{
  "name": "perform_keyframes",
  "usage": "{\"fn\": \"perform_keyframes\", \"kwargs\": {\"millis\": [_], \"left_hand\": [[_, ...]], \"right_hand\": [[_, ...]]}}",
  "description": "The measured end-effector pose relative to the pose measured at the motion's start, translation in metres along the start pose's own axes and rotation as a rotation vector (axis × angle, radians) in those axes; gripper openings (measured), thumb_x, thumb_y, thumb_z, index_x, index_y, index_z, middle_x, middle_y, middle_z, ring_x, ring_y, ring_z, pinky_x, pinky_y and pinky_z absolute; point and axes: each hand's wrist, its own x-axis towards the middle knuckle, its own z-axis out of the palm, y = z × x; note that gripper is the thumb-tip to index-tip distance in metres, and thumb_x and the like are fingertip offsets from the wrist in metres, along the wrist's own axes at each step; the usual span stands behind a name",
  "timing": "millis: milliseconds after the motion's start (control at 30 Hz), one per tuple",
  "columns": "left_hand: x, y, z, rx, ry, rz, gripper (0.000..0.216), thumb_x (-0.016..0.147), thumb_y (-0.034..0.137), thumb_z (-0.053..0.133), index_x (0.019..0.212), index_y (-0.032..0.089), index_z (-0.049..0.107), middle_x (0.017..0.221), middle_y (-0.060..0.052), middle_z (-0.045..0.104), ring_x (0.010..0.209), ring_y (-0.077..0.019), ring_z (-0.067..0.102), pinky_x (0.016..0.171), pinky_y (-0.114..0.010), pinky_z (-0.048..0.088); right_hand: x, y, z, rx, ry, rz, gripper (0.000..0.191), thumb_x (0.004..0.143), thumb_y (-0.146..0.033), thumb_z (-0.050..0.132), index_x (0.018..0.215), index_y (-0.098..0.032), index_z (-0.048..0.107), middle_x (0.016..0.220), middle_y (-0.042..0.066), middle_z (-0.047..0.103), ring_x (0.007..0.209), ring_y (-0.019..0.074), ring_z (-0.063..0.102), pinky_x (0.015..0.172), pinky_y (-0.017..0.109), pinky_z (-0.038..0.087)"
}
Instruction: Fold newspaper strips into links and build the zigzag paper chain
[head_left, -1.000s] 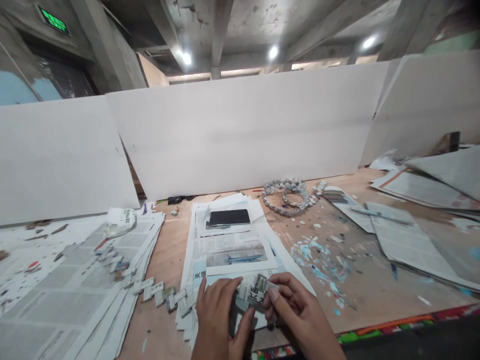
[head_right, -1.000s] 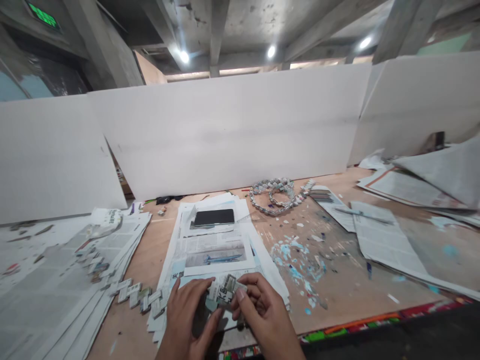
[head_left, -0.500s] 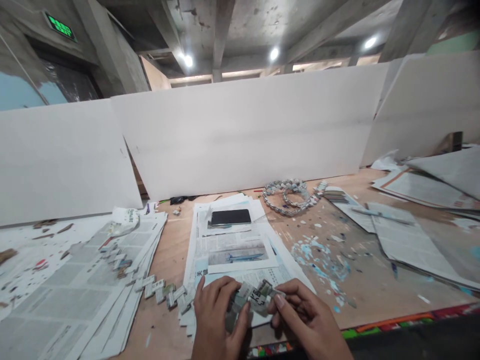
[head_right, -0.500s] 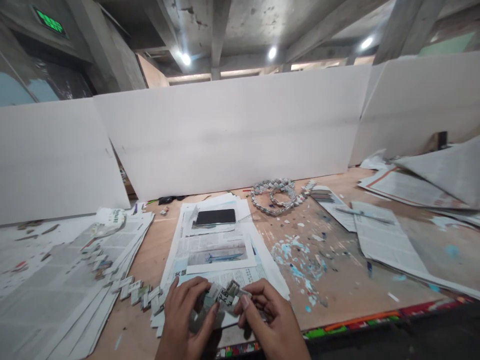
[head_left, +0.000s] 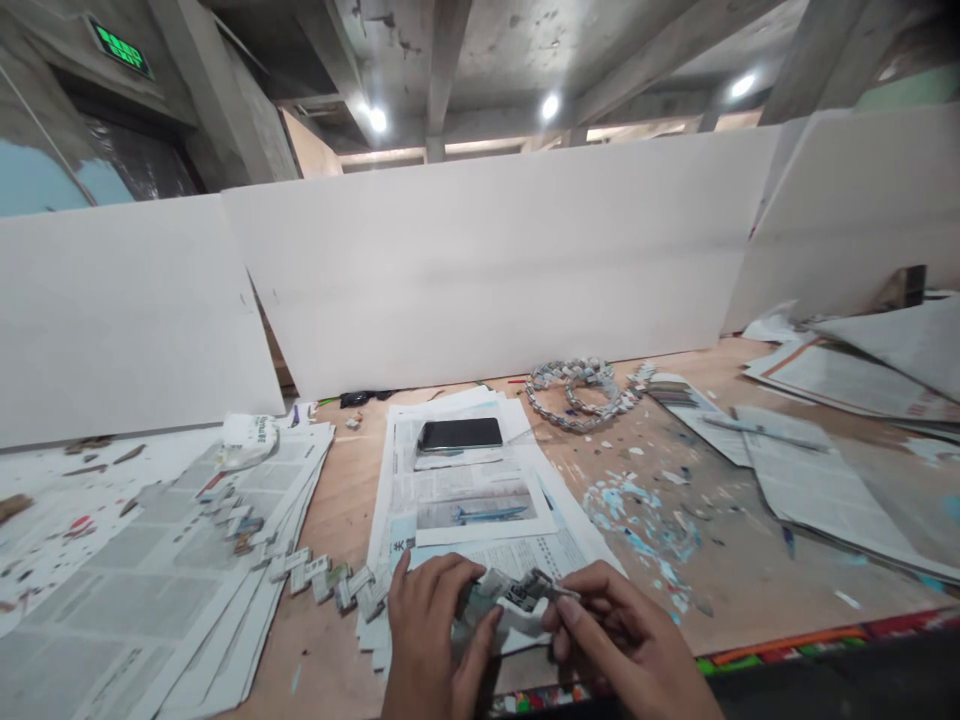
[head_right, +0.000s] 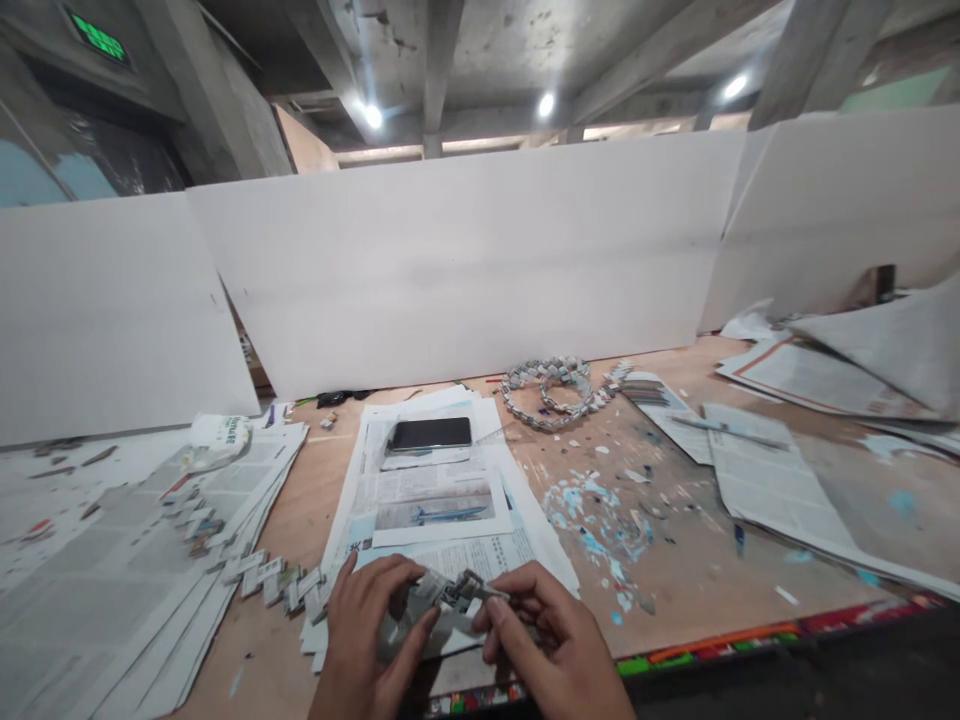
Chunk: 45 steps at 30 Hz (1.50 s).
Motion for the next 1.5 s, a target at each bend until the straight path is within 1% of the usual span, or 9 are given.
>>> {"fn": "perform_keyframes", "kwargs": {"millis": [133,333,467,600,733,900,1033,1267,1500], "left_hand": [[0.001,-0.003,-0.009,-0.061,-0.050,-0.006,0.041,0.091,0.015,0.060,0.129,0.030,0.055,0.112,-0.003,0.070,0.110,-0.0254,0.064,0.121,-0.056,0.021],[0.010,0.001,-0.023,-0.025,-0.067,0.064,0.031,0.094,0.015,0.058,0.120,0.033,0.061,0.102,0.000,0.071,0.102,-0.0233,0.065,0.120,-0.052,0.022],[0.019,0.008,-0.032,0.003,-0.037,0.151,0.031,0.093,0.008,0.055,0.111,0.032,0.064,0.094,0.001,0.064,0.095,-0.0199,0.063,0.119,-0.045,0.022],[0.027,0.012,-0.037,0.062,-0.079,0.230,0.040,0.090,0.002,0.054,0.118,0.030,0.061,0.095,0.001,0.060,0.094,-0.0188,0.061,0.118,-0.043,0.020],[0.031,0.013,-0.034,0.107,-0.130,0.278,0.048,0.086,0.002,0.055,0.125,0.030,0.059,0.096,0.000,0.059,0.094,-0.0197,0.061,0.116,-0.046,0.020],[0.032,0.014,-0.031,0.079,-0.132,0.242,0.038,0.086,0.007,0.061,0.115,0.031,0.066,0.092,0.002,0.061,0.091,-0.0193,0.061,0.114,-0.043,0.021],[0.031,0.009,-0.027,0.054,-0.141,0.290,0.036,0.087,0.008,0.062,0.116,0.029,0.067,0.089,0.002,0.064,0.087,-0.0183,0.062,0.114,-0.040,0.021],[0.032,-0.003,-0.006,0.029,0.040,0.356,0.029,0.086,0.011,0.059,0.106,0.028,0.071,0.083,0.001,0.068,0.082,-0.0186,0.063,0.109,-0.041,0.029],[0.034,0.001,-0.008,-0.009,0.059,0.350,0.030,0.084,0.009,0.057,0.104,0.027,0.071,0.093,0.001,0.075,0.089,-0.0207,0.063,0.109,-0.040,0.030]], "right_hand": [[-0.001,-0.008,-0.009,-0.055,-0.012,-0.059,0.035,0.084,-0.054,0.075,0.084,-0.020,0.073,0.064,0.004,0.072,0.061,0.0193,0.066,0.059,0.029,0.054],[-0.001,-0.011,-0.020,-0.071,-0.009,-0.178,0.027,0.080,-0.051,0.080,0.083,-0.024,0.079,0.074,0.005,0.077,0.065,0.0214,0.073,0.065,0.029,0.058],[0.001,-0.011,-0.025,-0.145,-0.061,-0.307,0.021,0.083,-0.049,0.078,0.084,-0.027,0.081,0.085,0.007,0.079,0.079,0.0240,0.075,0.074,0.030,0.059],[0.002,-0.014,-0.028,-0.138,-0.136,-0.378,0.016,0.087,-0.045,0.075,0.089,-0.030,0.081,0.085,0.006,0.079,0.082,0.0243,0.074,0.076,0.030,0.059],[0.002,-0.014,-0.029,-0.112,-0.177,-0.408,0.019,0.091,-0.046,0.071,0.092,-0.031,0.081,0.086,0.006,0.079,0.082,0.0227,0.074,0.076,0.029,0.058],[0.006,-0.009,-0.036,-0.123,-0.265,-0.436,0.015,0.094,-0.041,0.069,0.099,-0.032,0.079,0.092,0.005,0.078,0.087,0.0202,0.074,0.080,0.025,0.057],[0.009,-0.009,-0.040,-0.175,-0.338,-0.446,0.013,0.097,-0.036,0.067,0.104,-0.033,0.076,0.098,0.005,0.078,0.093,0.0204,0.074,0.084,0.026,0.058],[0.009,-0.004,-0.036,-0.170,-0.251,-0.413,0.015,0.093,-0.042,0.070,0.099,-0.030,0.075,0.094,0.005,0.077,0.091,0.0212,0.074,0.082,0.028,0.057],[0.015,0.000,-0.034,-0.136,-0.324,-0.430,0.013,0.092,-0.039,0.072,0.101,-0.029,0.074,0.094,0.004,0.076,0.090,0.0208,0.072,0.082,0.028,0.055]]}}
